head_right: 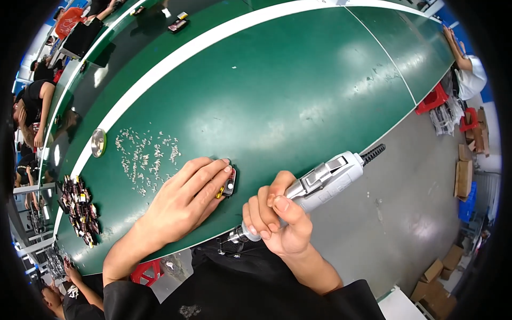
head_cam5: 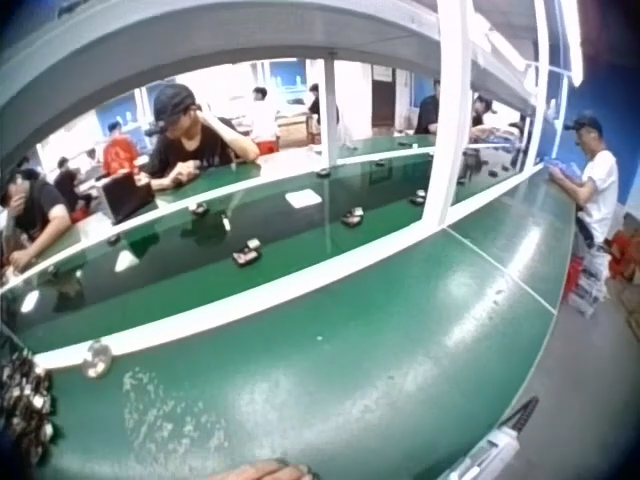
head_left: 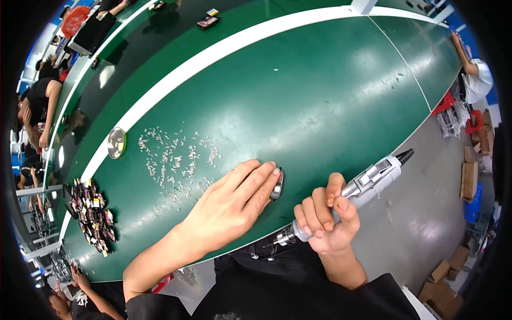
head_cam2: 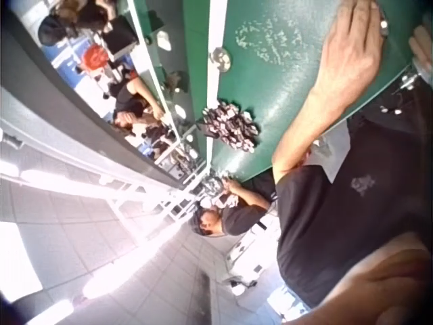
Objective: Using an electric screwdriver to fasten screws into small electronic circuit board components on an assembly line.
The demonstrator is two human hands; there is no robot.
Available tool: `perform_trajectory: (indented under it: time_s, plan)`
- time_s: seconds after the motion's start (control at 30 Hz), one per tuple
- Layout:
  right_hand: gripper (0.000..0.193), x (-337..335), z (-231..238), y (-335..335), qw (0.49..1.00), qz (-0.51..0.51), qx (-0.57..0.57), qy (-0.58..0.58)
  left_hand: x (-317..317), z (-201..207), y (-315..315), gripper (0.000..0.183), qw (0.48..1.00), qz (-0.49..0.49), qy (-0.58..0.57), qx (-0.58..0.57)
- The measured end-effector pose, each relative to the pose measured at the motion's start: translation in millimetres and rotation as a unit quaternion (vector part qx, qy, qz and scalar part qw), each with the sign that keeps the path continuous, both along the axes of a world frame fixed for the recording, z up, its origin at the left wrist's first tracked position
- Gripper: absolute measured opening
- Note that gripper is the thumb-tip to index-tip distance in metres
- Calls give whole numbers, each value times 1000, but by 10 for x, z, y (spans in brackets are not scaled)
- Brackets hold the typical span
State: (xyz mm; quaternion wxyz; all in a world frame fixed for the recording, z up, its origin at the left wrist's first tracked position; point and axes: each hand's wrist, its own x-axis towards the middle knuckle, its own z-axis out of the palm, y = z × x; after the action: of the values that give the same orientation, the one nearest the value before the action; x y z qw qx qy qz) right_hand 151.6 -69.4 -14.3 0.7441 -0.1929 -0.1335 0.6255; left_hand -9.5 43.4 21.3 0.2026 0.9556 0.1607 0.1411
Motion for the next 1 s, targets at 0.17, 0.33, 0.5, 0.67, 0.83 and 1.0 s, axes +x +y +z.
perform_trajectory:
  time_s: [0.17,0.33,0.5,0.67,0.83,1.0]
  plan:
    - [10,-29,-12,-168,999,27,18,24,106,14,-119,49,997,16,-9,-75]
    - [11,-161,-29,-258,998,50,-20,36,198,4,-172,34,998,14,-24,-56]
    - [12,-237,-35,-310,997,45,-65,14,211,-125,-210,31,999,10,-40,31]
    - [7,-252,-35,-328,996,9,-82,44,202,-225,-236,30,990,-7,-67,125]
    - [9,-261,-59,-327,990,-12,-134,31,226,-176,-389,30,988,-2,-79,133]
    - [8,-236,-81,-347,992,-8,-122,32,211,-215,-414,29,980,-12,-54,194]
